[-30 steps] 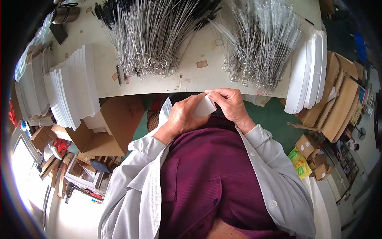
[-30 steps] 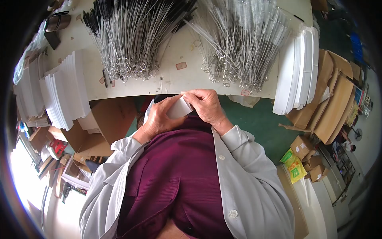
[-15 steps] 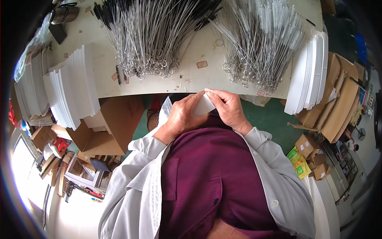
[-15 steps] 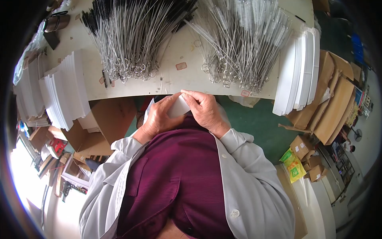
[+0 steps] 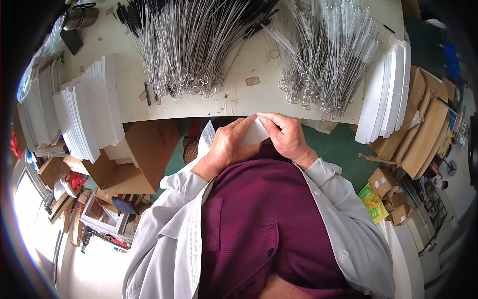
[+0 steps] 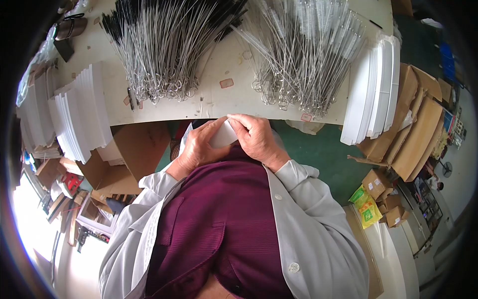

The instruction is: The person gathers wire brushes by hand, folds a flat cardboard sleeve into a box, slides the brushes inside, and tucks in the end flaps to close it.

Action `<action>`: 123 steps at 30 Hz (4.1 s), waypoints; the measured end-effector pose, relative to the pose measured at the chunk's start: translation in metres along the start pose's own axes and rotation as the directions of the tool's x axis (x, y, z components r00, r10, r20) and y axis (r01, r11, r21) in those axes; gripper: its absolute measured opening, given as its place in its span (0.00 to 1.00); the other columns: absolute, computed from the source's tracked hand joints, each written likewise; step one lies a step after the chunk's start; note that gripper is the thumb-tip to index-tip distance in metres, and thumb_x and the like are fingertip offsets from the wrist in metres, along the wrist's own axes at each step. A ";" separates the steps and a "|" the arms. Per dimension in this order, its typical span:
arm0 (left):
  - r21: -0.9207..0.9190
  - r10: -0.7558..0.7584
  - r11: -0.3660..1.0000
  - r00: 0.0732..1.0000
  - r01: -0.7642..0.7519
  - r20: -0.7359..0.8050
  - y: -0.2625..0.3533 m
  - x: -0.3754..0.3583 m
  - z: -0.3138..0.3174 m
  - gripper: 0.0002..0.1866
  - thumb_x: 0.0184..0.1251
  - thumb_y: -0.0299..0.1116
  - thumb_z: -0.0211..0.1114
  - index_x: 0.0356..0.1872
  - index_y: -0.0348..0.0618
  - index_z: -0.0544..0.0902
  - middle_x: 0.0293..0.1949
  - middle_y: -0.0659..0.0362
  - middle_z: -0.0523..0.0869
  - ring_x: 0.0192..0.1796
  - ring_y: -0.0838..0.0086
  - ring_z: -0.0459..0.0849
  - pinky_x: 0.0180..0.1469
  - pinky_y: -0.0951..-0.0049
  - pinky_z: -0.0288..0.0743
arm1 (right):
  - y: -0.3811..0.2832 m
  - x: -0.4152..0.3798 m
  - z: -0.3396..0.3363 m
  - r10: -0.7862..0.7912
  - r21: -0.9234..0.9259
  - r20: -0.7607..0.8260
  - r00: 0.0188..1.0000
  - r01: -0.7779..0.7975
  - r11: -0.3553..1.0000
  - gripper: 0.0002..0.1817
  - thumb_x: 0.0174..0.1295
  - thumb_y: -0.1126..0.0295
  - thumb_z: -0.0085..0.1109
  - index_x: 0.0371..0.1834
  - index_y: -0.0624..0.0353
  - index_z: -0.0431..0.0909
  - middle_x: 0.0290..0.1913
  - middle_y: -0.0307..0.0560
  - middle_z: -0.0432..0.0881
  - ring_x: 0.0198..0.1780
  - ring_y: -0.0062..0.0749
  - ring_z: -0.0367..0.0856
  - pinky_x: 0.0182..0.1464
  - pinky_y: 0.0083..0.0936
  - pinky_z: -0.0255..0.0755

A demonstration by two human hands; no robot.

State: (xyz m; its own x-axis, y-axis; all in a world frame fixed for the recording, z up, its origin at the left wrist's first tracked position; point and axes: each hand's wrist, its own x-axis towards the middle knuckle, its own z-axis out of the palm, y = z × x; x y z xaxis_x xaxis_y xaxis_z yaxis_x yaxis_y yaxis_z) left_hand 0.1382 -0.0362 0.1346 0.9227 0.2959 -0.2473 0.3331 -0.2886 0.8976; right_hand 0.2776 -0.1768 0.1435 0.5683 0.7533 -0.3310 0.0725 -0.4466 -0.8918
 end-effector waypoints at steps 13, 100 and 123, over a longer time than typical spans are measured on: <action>0.064 0.042 0.997 0.999 -0.041 -0.016 -0.001 -0.007 -0.002 0.36 0.50 0.30 0.77 0.65 0.38 0.79 0.47 0.45 0.90 0.44 0.49 0.91 0.45 0.56 0.89 | 0.004 -0.015 0.001 -0.094 -0.035 0.131 0.987 0.100 0.994 0.19 0.72 0.72 0.60 0.62 0.74 0.79 0.46 0.68 0.88 0.46 0.59 0.90 0.47 0.42 0.83; 0.063 -0.029 0.997 0.996 0.034 -0.090 -0.006 -0.018 -0.003 0.36 0.51 0.34 0.81 0.64 0.38 0.80 0.48 0.47 0.89 0.46 0.50 0.91 0.47 0.57 0.88 | -0.020 -0.017 0.004 0.187 0.129 0.388 0.902 -0.254 0.959 0.48 0.67 0.51 0.70 0.78 0.76 0.60 0.58 0.73 0.83 0.56 0.53 0.88 0.58 0.39 0.80; 0.048 -0.048 0.997 0.988 0.056 -0.144 -0.010 -0.009 -0.007 0.35 0.52 0.35 0.82 0.63 0.37 0.80 0.45 0.45 0.89 0.44 0.49 0.91 0.45 0.58 0.87 | -0.010 -0.019 0.025 0.204 0.387 0.266 0.942 -0.298 0.872 0.41 0.70 0.66 0.67 0.81 0.69 0.58 0.69 0.64 0.78 0.58 0.37 0.85 0.63 0.32 0.78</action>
State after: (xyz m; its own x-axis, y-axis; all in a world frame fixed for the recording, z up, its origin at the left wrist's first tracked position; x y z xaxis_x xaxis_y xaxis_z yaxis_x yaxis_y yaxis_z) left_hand 0.1253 -0.0299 0.1302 0.8678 0.4378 -0.2350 0.3929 -0.3152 0.8639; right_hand 0.2457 -0.1741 0.1513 0.3326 0.7470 -0.5756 -0.4235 -0.4270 -0.7989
